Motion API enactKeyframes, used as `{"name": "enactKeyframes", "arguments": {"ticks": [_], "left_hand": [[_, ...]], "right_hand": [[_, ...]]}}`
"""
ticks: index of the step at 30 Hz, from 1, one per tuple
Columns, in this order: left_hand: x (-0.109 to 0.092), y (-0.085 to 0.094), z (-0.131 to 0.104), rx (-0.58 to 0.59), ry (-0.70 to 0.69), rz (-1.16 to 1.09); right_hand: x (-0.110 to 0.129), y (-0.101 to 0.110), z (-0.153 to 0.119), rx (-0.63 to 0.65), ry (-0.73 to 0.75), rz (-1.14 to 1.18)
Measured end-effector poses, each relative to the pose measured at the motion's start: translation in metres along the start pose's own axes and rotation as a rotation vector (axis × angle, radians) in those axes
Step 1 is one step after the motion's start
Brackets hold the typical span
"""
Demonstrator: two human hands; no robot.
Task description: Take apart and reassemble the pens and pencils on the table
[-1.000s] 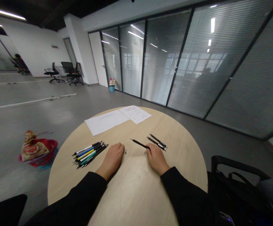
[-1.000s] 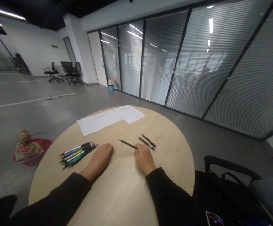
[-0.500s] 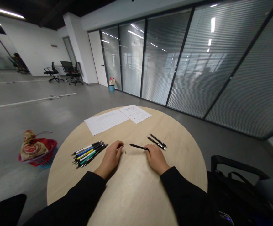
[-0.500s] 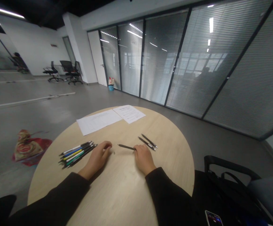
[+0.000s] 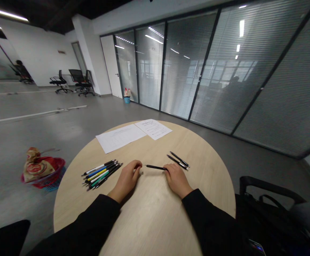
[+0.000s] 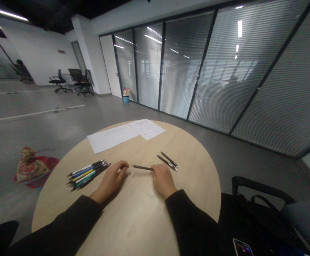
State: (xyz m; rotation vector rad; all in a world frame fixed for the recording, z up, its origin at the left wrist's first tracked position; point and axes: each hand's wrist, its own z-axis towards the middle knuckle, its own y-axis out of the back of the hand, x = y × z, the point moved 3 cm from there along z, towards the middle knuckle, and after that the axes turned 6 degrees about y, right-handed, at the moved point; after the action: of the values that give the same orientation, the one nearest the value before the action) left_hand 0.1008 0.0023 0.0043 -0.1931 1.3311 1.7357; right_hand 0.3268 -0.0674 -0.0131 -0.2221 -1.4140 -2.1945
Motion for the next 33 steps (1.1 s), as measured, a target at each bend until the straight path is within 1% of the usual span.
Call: {"name": "enactKeyframes", "arguments": {"ticks": [13,26,30,33], "left_hand": [[-0.010,0.003,0.000,0.031,-0.019,-0.052],[-0.010,0.002,0.000,0.071,0.030,-0.082],[-0.009,-0.002,-0.002,0.119,0.040,-0.094],[-0.004,-0.006,-0.003,0.107,0.046,-0.102]], "right_hand": [[-0.002,-0.002,0.000,0.001,0.018,-0.006],[-0.002,-0.004,-0.001,0.011,0.046,-0.009],[0.000,-0.003,0.000,0.012,0.039,0.001],[0.000,-0.002,0.000,-0.001,0.015,0.012]]}}
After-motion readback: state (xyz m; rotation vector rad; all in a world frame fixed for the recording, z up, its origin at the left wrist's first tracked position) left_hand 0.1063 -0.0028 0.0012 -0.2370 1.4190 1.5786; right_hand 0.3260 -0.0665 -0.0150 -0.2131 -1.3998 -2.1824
